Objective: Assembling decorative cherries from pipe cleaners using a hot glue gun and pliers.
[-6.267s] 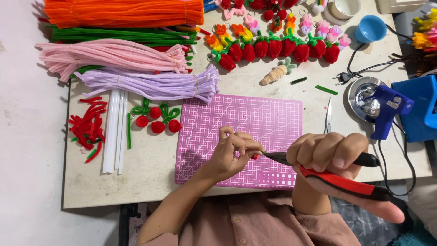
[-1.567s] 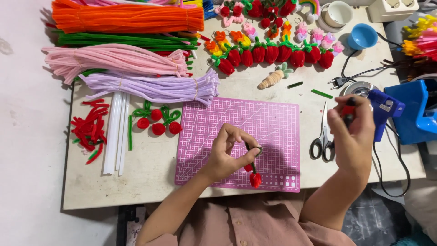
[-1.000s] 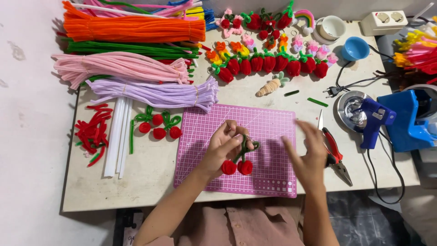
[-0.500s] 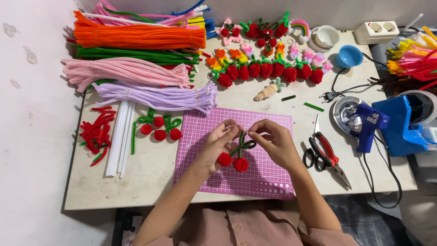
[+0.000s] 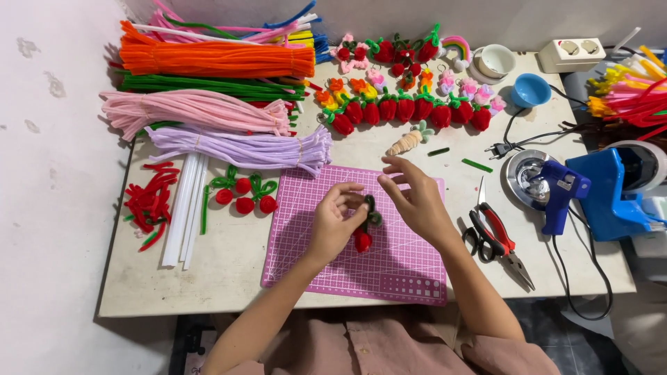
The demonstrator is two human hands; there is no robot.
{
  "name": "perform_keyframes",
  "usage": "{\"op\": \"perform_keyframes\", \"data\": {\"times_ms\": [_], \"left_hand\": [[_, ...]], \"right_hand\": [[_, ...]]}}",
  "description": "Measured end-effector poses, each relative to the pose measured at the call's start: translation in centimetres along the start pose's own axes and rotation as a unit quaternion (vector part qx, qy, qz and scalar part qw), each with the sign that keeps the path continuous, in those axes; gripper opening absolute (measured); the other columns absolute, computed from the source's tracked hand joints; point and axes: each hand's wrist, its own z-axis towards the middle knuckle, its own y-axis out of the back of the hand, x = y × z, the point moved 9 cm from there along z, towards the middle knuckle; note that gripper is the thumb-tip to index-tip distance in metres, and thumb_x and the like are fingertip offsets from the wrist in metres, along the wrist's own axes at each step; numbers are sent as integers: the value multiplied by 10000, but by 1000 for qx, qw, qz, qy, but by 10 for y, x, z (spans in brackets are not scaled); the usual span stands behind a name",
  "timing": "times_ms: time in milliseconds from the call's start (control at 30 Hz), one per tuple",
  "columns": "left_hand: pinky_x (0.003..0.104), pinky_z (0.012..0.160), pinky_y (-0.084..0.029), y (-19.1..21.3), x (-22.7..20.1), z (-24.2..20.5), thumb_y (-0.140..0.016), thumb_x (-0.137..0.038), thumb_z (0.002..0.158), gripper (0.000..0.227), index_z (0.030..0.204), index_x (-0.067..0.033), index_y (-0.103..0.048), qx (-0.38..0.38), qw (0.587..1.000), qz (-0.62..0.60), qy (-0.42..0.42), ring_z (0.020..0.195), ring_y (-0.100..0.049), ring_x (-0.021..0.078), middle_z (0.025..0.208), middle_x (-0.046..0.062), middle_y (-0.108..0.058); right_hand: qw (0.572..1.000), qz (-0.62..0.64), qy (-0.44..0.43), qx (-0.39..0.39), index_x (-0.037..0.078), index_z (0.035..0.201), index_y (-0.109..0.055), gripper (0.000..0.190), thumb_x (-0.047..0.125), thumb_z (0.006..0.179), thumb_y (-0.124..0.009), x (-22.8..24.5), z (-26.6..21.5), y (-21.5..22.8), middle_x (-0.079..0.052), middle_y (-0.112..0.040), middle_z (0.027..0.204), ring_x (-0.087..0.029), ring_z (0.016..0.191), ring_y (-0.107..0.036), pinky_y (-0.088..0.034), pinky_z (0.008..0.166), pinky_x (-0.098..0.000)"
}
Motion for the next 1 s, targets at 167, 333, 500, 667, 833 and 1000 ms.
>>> {"op": "perform_keyframes", "data": {"times_ms": [167,333,500,667,833,1000], "left_hand": [[290,715,-648,19,-15,1,-707,6,903,352,1234,-36,-594,-75,996,23,-40,932,-709,179,1022,142,-722],[267,741,-650,20,-24,1,-707,28,880,375,1242,-26,-628,-79,996,-9,-31,943,-704,142,1080,143,-743],[308,766,-628,12,-38,-1,-681,50,858,396,1242,-33,-624,-22,999,-39,-24,906,-717,170,976,165,-775],[325,893,-571,35,-64,-1,-760,-162,901,374,1259,-106,-668,10,995,86,-46,1030,-727,203,1090,138,-778],[449,952,-526,128,-97,-16,-631,-214,1040,236,1237,-90,-675,-175,874,422,-166,1107,-667,338,1143,145,-718],[547,1023,-488,179,-117,-33,-524,-122,1071,270,1293,-114,-679,-179,833,524,-6,1297,-531,494,1300,284,-549]], "right_hand": [[989,99,-69,87,-1,1392,-581,535,168,915,-753,-23,-17,-34,-289,-707,1194,-407,1088,-726,-632,845,-506],[980,152,-85,90,33,1218,-741,318,80,903,-756,-40,-19,-53,-186,-793,1024,-246,968,-761,-647,785,-398],[951,266,-119,106,-23,1086,-776,190,22,912,-716,-49,-15,-60,-139,-731,770,-188,672,-680,-597,604,-315],[949,264,-122,122,-9,1083,-772,184,52,912,-740,-61,-5,-64,-121,-738,788,-180,705,-703,-600,655,-321],[950,247,-144,123,3,1136,-741,240,62,903,-749,-66,1,-66,-64,-738,810,-137,728,-704,-591,699,-273],[943,246,-157,161,11,1138,-720,229,90,923,-721,-62,8,-99,-120,-745,820,-184,721,-723,-613,667,-308]]}}
